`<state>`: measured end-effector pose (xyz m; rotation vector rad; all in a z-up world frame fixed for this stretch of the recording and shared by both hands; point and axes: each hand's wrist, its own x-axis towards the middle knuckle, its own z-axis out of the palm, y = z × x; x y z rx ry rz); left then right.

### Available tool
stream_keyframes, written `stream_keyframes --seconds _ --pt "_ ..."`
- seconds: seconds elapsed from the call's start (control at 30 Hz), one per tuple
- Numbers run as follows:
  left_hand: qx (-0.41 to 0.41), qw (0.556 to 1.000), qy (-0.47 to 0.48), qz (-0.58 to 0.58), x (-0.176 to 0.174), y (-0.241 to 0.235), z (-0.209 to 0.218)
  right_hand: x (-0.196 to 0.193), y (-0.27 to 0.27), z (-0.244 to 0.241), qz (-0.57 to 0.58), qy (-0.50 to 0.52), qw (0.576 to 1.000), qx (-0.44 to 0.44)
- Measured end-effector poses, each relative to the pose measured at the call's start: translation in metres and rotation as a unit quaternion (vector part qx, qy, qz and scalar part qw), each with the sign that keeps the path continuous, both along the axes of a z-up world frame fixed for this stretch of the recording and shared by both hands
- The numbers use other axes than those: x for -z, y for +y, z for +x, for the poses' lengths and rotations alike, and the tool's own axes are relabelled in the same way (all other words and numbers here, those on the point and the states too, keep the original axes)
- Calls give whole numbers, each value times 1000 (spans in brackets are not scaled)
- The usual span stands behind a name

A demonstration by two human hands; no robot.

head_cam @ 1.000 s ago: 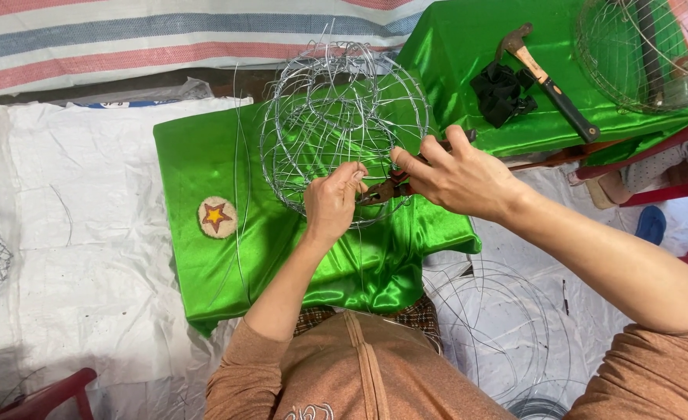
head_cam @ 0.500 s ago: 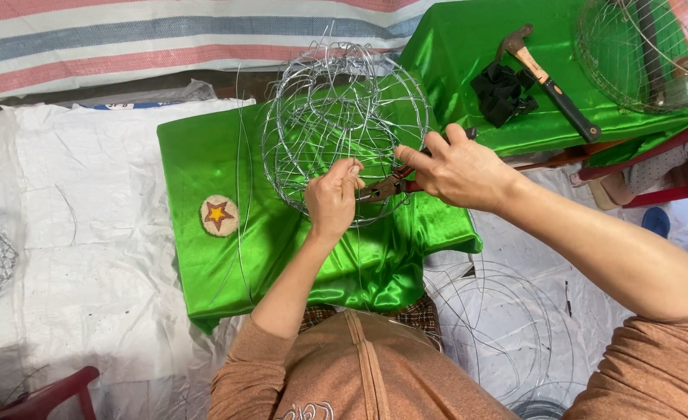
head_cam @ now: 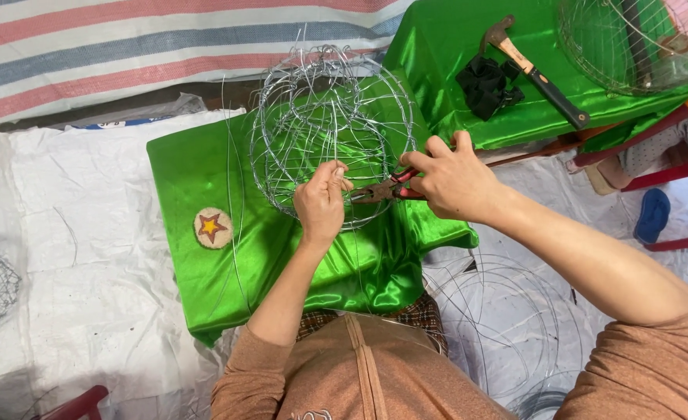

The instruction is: The person bends and weaves lengths of wire around a spherical metal frame, securing the connections with a pair of pliers.

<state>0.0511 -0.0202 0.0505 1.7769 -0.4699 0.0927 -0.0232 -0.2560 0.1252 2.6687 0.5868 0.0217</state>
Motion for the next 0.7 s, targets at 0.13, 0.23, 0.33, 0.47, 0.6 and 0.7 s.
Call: stream_keyframes --seconds 0.13,0.23,0.33,0.47,0.6,0.7 --pt "1 1000 5 -2 -4 2 0 -1 6 3 7 30 999 11" --pt "5 1000 9 -1 -3 2 0 2 6 3 0 67 997 31" --pt "3 1000 16 -12 -1 1 0 8 3 5 -5 79 996 32" --pt "1 1000 9 -14 -2 0 -2 20 -5 8 15 79 997 8" --pt "-2 1000 14 -25 3 -1 -2 29 -8 11 4 59 998 -15" --pt "2 999 -1 -41 2 0 -2 28 -7 14 -12 64 998 -18"
